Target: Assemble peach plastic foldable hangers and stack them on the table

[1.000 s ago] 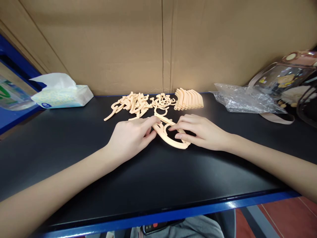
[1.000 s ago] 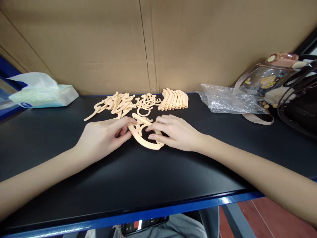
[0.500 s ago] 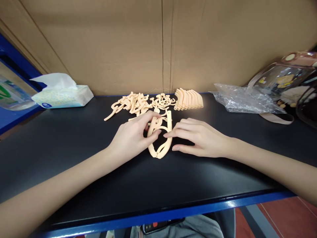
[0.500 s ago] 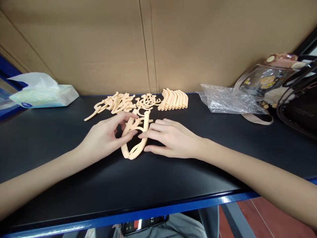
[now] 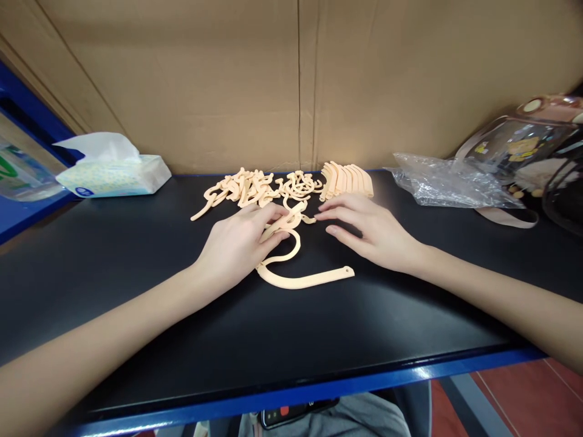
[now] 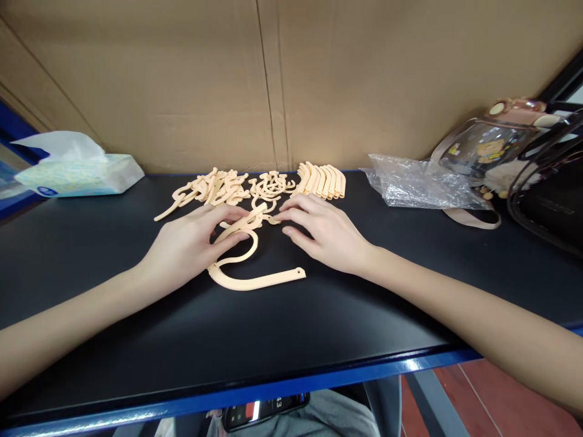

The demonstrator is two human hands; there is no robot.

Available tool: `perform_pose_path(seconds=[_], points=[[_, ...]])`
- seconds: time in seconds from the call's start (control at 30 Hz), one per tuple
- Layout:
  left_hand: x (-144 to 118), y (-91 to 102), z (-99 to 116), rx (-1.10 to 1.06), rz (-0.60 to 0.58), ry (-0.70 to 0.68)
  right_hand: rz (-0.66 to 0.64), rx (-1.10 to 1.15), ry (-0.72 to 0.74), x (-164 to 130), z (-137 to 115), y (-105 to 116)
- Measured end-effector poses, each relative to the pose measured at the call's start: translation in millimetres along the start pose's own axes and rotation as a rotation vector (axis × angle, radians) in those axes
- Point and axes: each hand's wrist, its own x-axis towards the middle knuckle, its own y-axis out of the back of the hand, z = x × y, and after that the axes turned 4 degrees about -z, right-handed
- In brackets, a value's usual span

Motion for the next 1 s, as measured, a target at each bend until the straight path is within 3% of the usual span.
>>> perform_pose_path(seconds=[0.17,0.4,0.6,1.0], points=[[2.1,-2.3,-4.3,0.001,0.007,0.017,-0.200,-0.045,-0.020,-0.6,7.6,-8.4],[3.1,-5.8,-7.9,0.035,0.025,-0.055,-0.122,-0.112,-0.036,2.1,5.6,-1.3],[3.1,-5.5,-6.2,0.032,0.024,-0.087,-0.151,-0.106,0.059,3.1,6.3,-2.3],[3.2,-7.9,-6.3,-0.132,-0.019,-0.078,-0.134,-0.154,0.007,2.4,5.9,-1.0]])
